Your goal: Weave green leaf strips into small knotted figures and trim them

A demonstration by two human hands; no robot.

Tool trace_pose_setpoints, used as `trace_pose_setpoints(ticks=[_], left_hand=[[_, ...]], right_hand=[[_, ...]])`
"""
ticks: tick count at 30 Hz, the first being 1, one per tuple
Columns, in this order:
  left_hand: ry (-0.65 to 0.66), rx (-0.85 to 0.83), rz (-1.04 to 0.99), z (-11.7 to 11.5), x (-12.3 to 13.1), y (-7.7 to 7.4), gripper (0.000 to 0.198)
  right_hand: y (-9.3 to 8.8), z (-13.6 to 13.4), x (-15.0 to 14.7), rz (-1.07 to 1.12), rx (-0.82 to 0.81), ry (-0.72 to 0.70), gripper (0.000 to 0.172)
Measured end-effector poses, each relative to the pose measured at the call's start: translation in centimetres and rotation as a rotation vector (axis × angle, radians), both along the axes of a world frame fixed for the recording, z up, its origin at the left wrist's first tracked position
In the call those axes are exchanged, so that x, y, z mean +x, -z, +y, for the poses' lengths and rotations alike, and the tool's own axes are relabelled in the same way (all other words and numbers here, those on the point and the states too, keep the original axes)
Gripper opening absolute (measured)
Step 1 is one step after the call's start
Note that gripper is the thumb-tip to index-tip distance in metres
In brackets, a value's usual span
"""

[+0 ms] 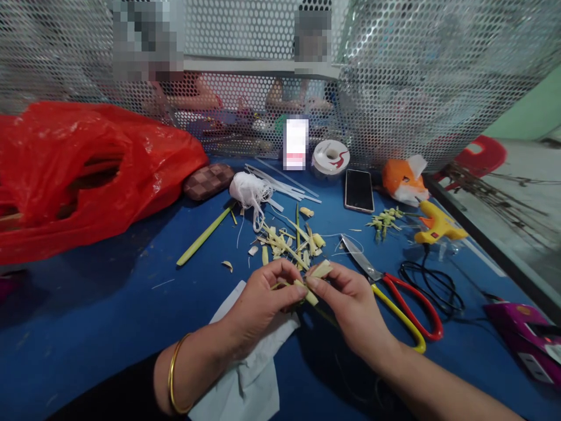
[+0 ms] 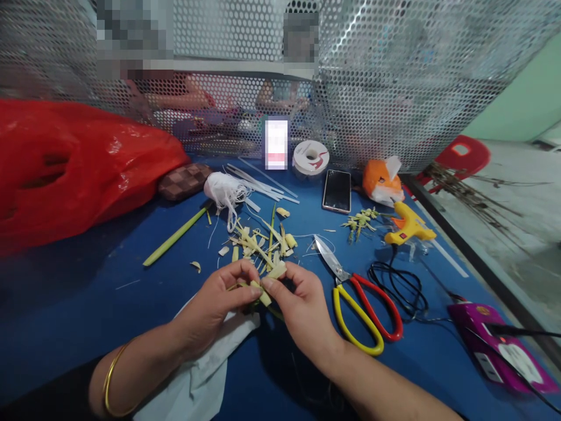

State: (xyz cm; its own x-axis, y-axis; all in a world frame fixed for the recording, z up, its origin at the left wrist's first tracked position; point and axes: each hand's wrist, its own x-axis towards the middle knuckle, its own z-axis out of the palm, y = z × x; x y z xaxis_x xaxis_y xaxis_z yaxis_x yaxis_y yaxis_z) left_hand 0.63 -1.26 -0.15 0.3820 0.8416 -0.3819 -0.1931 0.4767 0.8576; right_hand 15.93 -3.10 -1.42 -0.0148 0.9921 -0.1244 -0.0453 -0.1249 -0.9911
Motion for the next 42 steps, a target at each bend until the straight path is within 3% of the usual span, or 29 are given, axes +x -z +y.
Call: trace_pose_setpoints(ticks=[13,17,22,28,34,42], left_hand=[[0.014,0.064,0.121,0.2,-0.2,0.1,0.012],[0.025,0.075,0.093,0.3,-0.2,0.3,0.018],[0.110,-0.041,-0.018,0.5,-0.4,0.3,0.023],[0.095,-0.051,0.114,0.4,-0.3,0.2,0.013],[0.051,-0.101,0.099,0.1,-0.2,0.4,0.013],[0.016,-0.208,0.026,0.0,0.0,1.0,0.028]], right_hand=[[-0.1,0.2,0.9,-0.573,0.464,0.000,0.022],[-0.2,0.4,1.0,-0.547,0.338,0.001,0.022],[-0.2,0.8,1.0,-0.427,0.179,0.000,0.023],[0.0,0.6,0.9,-0.487,0.168,-0.004,0.024],[0.1,0.4,0.7,-0.675,0.280,-0.014,0.025],[0.3,0.4,0.4,-0.549,0.182,0.024,0.025]])
